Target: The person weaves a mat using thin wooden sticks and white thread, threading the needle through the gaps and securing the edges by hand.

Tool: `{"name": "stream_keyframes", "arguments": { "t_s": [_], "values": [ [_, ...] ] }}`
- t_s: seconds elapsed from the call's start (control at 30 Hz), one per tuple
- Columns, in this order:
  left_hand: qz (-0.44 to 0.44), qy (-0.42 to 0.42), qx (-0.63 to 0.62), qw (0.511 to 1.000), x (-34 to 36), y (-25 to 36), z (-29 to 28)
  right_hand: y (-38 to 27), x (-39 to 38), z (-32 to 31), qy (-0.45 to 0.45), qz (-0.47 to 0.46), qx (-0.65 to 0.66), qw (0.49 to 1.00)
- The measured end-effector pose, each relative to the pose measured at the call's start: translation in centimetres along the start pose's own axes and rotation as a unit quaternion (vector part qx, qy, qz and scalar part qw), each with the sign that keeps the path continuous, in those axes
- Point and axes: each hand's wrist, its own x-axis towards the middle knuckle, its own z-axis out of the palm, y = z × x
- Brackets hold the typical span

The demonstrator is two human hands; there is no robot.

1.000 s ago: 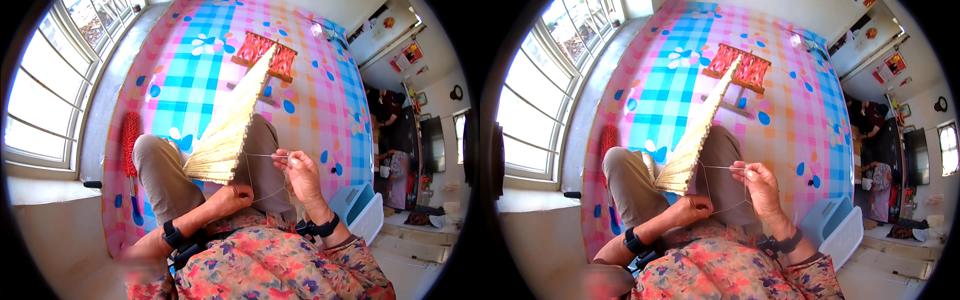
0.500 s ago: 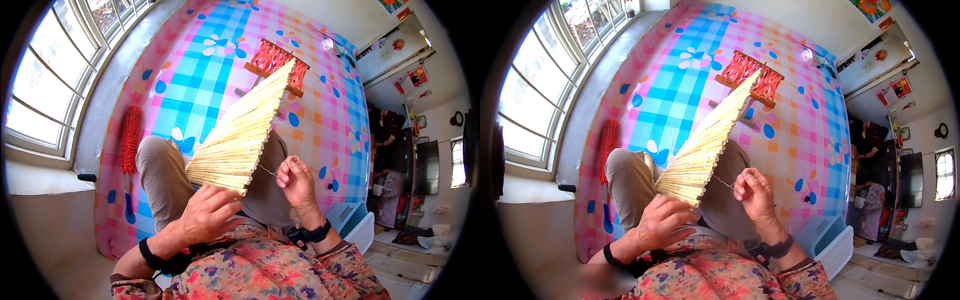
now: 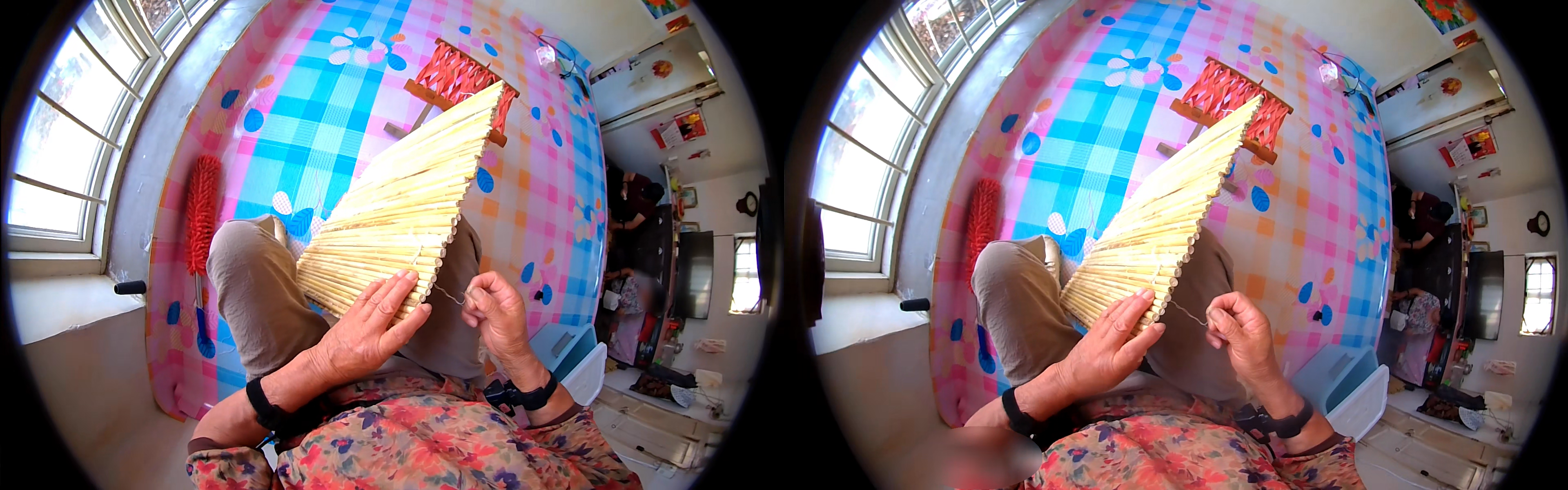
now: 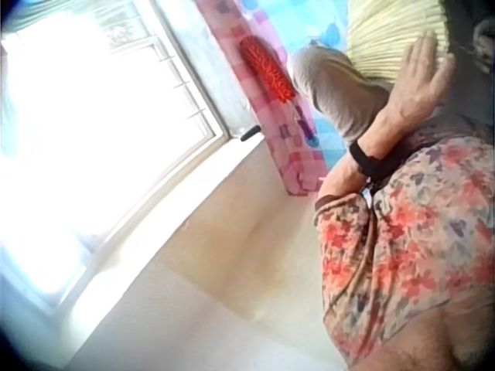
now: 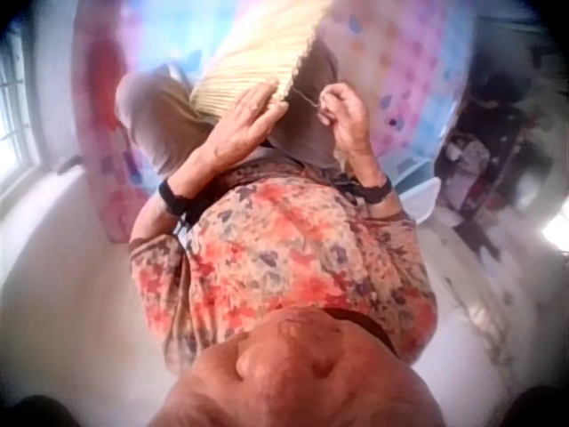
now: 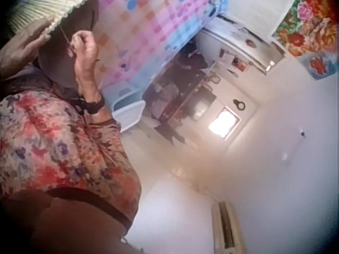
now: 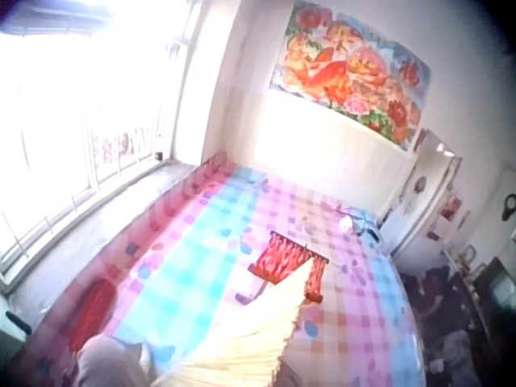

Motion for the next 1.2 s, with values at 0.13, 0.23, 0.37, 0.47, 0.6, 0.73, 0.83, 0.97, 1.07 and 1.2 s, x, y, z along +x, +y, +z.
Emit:
{"name": "stream_keyframes", "arguments": {
  "t_s": [0.13,0.23,0.37,0.47,0.6,0.73,0.83,0.97,1.07,1.2],
  "values": [
    [-0.009,0.003,-0.009,1.0,-0.2,0.1,0.0,-0.1,-0.5,0.0,-0.004,-0.007,-0.014,1.0],
    [-0.01,0.013,-0.015,1.0,0.1,0.2,0.0,0.1,-0.4,-0.4,0.006,0.002,0.004,1.0],
    [-0.046,0.026,-0.054,0.997,0.4,-0.1,0.0,-0.3,0.0,-0.6,0.017,0.005,0.023,1.0],
    [-0.047,0.02,-0.047,0.998,0.7,0.1,-0.3,-0.9,-0.1,-1.1,0.024,0.015,-0.055,0.998],
    [-0.065,-0.01,-0.059,0.996,0.7,0.1,-0.3,-1.2,-0.7,-0.8,0.038,-0.004,-0.044,0.998],
    [-0.066,-0.018,-0.066,0.995,0.7,0.1,-0.2,-1.5,-1.1,-0.8,0.018,0.032,-0.158,0.987],
    [-0.073,-0.02,-0.059,0.995,0.5,0.0,-0.1,-1.2,-1.0,-0.6,0.002,0.027,-0.265,0.964],
    [-0.078,-0.002,-0.082,0.994,0.7,0.2,-0.2,-1.4,-0.8,0.5,-0.033,-0.11,-0.451,0.885],
    [-0.072,0.0,-0.068,0.995,0.7,0.3,-0.2,-0.6,0.1,-0.2,-0.068,-0.217,-0.559,0.797],
    [-0.08,-0.005,-0.057,0.995,0.7,0.4,-0.3,-0.8,-0.3,-0.1,-0.039,-0.109,-0.491,0.863]
  ]
}}
